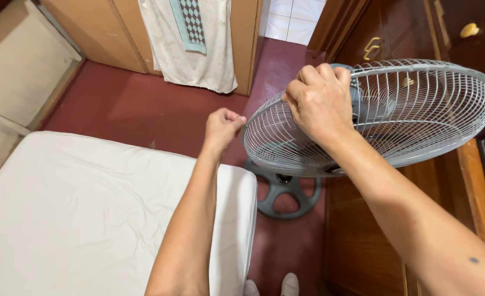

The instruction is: The person disassembles a standing electric fan by removing the front grille, unscrewing the blade hub nut, and detaching the fan blades. They then remove the rear grille and use a brush to clean the motor housing before placing the rear grille on the bed.

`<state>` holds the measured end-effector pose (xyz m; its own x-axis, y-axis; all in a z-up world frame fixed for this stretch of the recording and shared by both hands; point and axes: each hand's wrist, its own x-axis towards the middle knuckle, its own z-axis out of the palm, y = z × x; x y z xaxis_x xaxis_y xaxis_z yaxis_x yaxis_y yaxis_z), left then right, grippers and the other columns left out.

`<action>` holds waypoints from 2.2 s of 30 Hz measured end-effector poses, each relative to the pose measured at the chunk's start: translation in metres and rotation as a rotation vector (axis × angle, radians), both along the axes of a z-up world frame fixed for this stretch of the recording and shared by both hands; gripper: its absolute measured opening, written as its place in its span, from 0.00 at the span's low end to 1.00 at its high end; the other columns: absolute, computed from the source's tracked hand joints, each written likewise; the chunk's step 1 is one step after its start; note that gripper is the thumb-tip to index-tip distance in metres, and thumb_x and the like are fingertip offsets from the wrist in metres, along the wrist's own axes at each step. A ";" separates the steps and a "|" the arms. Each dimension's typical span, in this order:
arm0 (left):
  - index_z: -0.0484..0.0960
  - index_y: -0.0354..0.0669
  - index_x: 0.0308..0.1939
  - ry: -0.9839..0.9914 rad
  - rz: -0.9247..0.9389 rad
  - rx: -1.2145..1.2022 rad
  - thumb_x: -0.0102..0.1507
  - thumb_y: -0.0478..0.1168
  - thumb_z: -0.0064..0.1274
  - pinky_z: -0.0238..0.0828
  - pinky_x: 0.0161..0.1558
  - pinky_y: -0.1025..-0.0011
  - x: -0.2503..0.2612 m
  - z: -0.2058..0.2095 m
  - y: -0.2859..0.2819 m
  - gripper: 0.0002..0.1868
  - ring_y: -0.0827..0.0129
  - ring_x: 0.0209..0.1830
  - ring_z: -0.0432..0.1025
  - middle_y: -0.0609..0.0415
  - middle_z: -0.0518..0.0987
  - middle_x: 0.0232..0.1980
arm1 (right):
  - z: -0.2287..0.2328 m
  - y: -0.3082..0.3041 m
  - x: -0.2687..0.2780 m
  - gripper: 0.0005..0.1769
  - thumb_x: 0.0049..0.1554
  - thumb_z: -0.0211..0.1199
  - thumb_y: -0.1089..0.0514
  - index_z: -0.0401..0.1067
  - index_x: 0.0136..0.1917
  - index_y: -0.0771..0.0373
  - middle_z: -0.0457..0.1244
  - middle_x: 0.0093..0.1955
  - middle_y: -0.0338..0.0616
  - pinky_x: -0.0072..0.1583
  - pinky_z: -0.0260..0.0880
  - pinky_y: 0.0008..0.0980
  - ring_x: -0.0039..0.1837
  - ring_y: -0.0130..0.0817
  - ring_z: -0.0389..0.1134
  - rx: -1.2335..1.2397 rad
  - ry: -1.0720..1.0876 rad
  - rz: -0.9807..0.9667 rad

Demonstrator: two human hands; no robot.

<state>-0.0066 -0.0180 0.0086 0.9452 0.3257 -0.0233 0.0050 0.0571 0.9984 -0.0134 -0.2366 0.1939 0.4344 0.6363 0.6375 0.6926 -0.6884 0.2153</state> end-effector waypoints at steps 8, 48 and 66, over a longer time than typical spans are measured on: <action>0.79 0.37 0.31 -0.085 0.266 0.447 0.57 0.38 0.65 0.75 0.35 0.69 -0.003 0.007 -0.017 0.10 0.69 0.27 0.76 0.52 0.81 0.28 | -0.002 -0.001 0.002 0.08 0.57 0.73 0.53 0.77 0.42 0.56 0.63 0.48 0.36 0.62 0.58 0.45 0.55 0.39 0.62 0.011 -0.012 0.021; 0.73 0.34 0.63 -0.018 0.099 -1.330 0.69 0.61 0.40 0.73 0.58 0.57 0.017 -0.321 -0.229 0.34 0.56 0.54 0.73 0.43 0.76 0.61 | -0.521 -0.298 0.082 0.22 0.66 0.48 0.49 0.62 0.69 0.60 0.60 0.72 0.47 0.67 0.69 0.47 0.69 0.50 0.64 2.303 1.419 0.034; 0.78 0.38 0.55 -0.118 -0.143 -1.220 0.65 0.46 0.56 0.77 0.60 0.61 0.057 -0.405 -0.172 0.19 0.62 0.54 0.77 0.51 0.82 0.54 | -0.550 -0.132 0.052 0.42 0.61 0.40 0.27 0.67 0.64 0.65 0.64 0.65 0.54 0.67 0.63 0.54 0.68 0.51 0.63 2.610 1.646 0.400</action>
